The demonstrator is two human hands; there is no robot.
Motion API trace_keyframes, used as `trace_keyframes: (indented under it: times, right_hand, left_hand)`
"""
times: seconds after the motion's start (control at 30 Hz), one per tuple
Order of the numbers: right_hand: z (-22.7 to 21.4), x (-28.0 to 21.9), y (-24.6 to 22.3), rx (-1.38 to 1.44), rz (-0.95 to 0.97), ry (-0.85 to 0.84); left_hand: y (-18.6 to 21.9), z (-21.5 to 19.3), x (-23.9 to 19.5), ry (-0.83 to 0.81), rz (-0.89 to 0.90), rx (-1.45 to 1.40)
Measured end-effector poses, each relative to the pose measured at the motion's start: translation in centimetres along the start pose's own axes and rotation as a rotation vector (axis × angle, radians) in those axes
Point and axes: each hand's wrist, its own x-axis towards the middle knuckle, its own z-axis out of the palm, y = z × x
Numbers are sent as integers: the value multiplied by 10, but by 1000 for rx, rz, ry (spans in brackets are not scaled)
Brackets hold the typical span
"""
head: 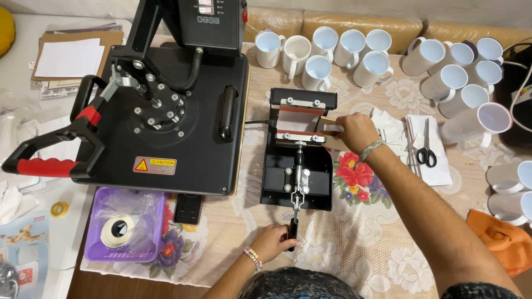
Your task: The person wraps a white ceramic mug with a sheet of brown transfer paper, smoothing it around the curved surface. They then place the wrapped mug into a mug press machine, secure it with a lever, and wipe the machine's roller with an orange cloth.
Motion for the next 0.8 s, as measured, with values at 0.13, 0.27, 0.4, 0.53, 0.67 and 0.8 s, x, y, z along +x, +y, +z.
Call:
trace_keyframes:
  times: [0.13, 0.27, 0.4, 0.53, 0.67, 0.8]
  right_hand:
    - [6, 10, 2, -25, -27, 39]
    - [5, 18, -4, -40, -66, 25]
    - [9, 31, -10, -30, -83, -6]
    - [0, 36, -25, 2, -83, -22]
    - [16, 56, -10, -62, -141, 15]
    - [4, 53, -24, -72, -136, -36]
  left_hand:
    - [-1, 0, 1, 2, 12, 9]
    - [-1, 2, 0, -1, -11, -9]
    - [-8, 9, 5, 16, 14, 0]
    - [-12, 17, 9, -14, -1, -3]
    - [-13, 15, 13, 20, 43, 1]
    - [-8, 16, 6, 27, 38, -4]
